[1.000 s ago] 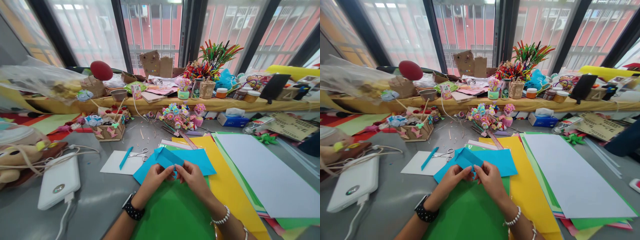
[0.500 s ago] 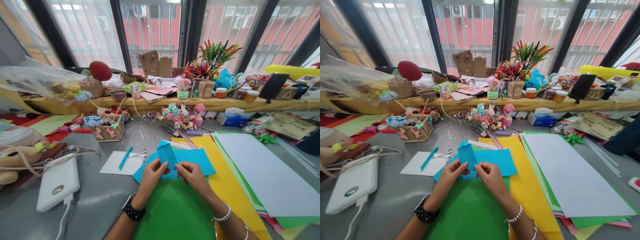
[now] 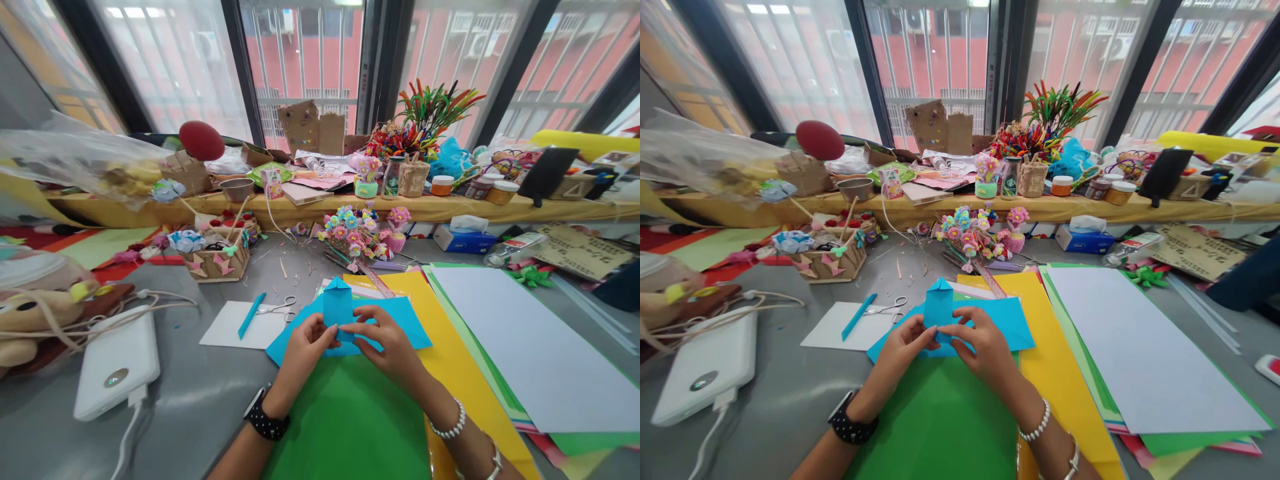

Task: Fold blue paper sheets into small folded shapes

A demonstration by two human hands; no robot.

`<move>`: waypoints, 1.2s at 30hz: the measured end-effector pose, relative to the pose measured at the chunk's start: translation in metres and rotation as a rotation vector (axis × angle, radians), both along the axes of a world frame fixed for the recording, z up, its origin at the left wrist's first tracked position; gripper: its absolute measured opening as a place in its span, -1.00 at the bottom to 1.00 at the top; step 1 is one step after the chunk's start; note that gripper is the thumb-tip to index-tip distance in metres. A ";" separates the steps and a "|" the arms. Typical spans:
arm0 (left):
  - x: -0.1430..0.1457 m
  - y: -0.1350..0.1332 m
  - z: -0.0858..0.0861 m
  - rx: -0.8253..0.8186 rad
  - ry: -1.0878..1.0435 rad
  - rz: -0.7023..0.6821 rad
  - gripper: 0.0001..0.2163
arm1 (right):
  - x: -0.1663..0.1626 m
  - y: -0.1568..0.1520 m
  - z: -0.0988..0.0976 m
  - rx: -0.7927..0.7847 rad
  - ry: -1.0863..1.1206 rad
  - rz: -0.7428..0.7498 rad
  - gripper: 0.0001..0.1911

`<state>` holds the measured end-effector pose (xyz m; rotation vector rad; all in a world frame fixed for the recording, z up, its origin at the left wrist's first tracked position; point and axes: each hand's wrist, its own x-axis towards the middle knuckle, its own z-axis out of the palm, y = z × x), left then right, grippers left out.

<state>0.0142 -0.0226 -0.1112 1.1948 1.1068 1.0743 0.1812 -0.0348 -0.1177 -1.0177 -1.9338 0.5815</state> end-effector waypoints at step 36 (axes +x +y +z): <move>0.000 0.000 -0.010 -0.019 -0.031 -0.112 -0.63 | -0.009 -0.003 0.006 -0.359 0.264 -0.065 -0.92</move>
